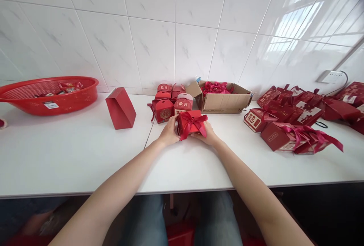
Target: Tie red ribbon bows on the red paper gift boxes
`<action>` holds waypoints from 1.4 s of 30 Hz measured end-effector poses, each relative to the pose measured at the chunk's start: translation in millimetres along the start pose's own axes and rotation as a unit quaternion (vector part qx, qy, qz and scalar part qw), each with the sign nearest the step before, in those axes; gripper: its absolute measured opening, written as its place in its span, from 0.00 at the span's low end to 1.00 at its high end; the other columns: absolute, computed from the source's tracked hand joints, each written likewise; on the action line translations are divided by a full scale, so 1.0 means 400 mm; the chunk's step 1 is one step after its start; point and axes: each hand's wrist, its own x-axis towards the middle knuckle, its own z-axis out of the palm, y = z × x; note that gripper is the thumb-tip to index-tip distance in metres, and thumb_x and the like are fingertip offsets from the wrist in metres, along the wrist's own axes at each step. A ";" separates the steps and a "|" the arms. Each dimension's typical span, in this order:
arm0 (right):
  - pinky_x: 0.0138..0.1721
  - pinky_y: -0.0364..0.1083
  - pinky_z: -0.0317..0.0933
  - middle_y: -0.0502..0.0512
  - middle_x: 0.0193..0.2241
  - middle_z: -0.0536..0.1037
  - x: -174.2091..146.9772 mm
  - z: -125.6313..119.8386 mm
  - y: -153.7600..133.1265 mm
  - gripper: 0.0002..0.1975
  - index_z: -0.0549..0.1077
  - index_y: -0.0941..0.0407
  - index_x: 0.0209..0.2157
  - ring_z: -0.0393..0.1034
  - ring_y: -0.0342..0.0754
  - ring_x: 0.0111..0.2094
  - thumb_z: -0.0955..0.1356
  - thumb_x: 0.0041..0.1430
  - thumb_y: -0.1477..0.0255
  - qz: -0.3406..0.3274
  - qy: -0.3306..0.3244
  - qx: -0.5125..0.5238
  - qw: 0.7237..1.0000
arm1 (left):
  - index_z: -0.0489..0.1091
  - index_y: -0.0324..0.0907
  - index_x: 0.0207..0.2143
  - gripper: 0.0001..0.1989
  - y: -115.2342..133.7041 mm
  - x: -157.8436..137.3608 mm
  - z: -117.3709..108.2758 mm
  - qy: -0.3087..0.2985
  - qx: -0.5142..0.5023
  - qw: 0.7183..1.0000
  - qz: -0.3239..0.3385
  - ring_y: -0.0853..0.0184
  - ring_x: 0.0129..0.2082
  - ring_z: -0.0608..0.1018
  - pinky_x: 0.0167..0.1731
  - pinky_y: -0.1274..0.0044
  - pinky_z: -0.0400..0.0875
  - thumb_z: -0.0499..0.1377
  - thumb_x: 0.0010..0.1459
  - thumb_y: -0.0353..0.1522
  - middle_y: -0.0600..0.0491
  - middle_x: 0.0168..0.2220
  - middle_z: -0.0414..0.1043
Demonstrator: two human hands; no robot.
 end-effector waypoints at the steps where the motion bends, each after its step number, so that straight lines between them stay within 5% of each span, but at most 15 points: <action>1: 0.50 0.62 0.56 0.62 0.52 0.66 0.000 0.005 0.001 0.34 0.61 0.50 0.55 0.61 0.62 0.52 0.72 0.47 0.58 0.017 -0.004 -0.004 1.000 | 0.50 0.42 0.59 0.47 -0.003 0.001 0.001 0.004 0.015 1.000 0.006 0.51 0.57 0.64 0.53 0.62 0.66 0.69 0.38 0.33 0.40 0.57 0.55; 9: 0.46 0.58 0.61 0.55 0.42 0.73 -0.001 0.010 0.009 0.27 0.66 0.50 0.46 0.67 0.57 0.45 0.73 0.46 0.57 0.044 -0.026 0.020 0.998 | 0.50 0.43 0.58 0.49 -0.009 0.003 -0.003 -0.009 0.053 0.999 0.005 0.51 0.56 0.65 0.54 0.61 0.64 0.71 0.35 0.36 0.41 0.56 0.58; 18: 0.44 0.53 0.67 0.58 0.45 0.72 -0.004 -0.014 -0.022 0.36 0.58 0.53 0.54 0.70 0.54 0.45 0.74 0.46 0.60 -0.054 -0.101 0.298 0.948 | 0.54 0.42 0.55 0.47 0.025 0.000 -0.013 0.020 0.089 0.995 0.050 0.52 0.52 0.66 0.48 0.61 0.67 0.71 0.34 0.40 0.43 0.52 0.60; 25: 0.44 0.55 0.67 0.59 0.43 0.75 0.008 0.008 -0.015 0.34 0.62 0.53 0.53 0.72 0.57 0.45 0.74 0.46 0.58 0.012 -0.052 0.262 0.964 | 0.53 0.43 0.54 0.45 0.000 0.003 -0.011 0.042 0.092 0.994 0.045 0.54 0.50 0.65 0.47 0.63 0.65 0.70 0.35 0.37 0.44 0.51 0.59; 33: 0.44 0.55 0.67 0.55 0.36 0.80 0.014 0.014 -0.004 0.38 0.58 0.52 0.55 0.76 0.56 0.40 0.76 0.43 0.63 0.051 -0.068 0.336 0.938 | 0.56 0.43 0.51 0.43 -0.010 0.002 -0.005 0.049 0.058 0.997 0.016 0.56 0.44 0.68 0.41 0.64 0.67 0.72 0.32 0.38 0.47 0.46 0.60; 42: 0.50 0.55 0.64 0.59 0.47 0.76 0.021 0.001 0.000 0.37 0.65 0.54 0.54 0.71 0.57 0.49 0.76 0.41 0.67 0.072 -0.049 0.346 0.934 | 0.56 0.42 0.49 0.43 -0.008 0.008 -0.011 0.061 0.018 0.998 -0.012 0.55 0.46 0.67 0.43 0.62 0.67 0.72 0.31 0.39 0.46 0.46 0.59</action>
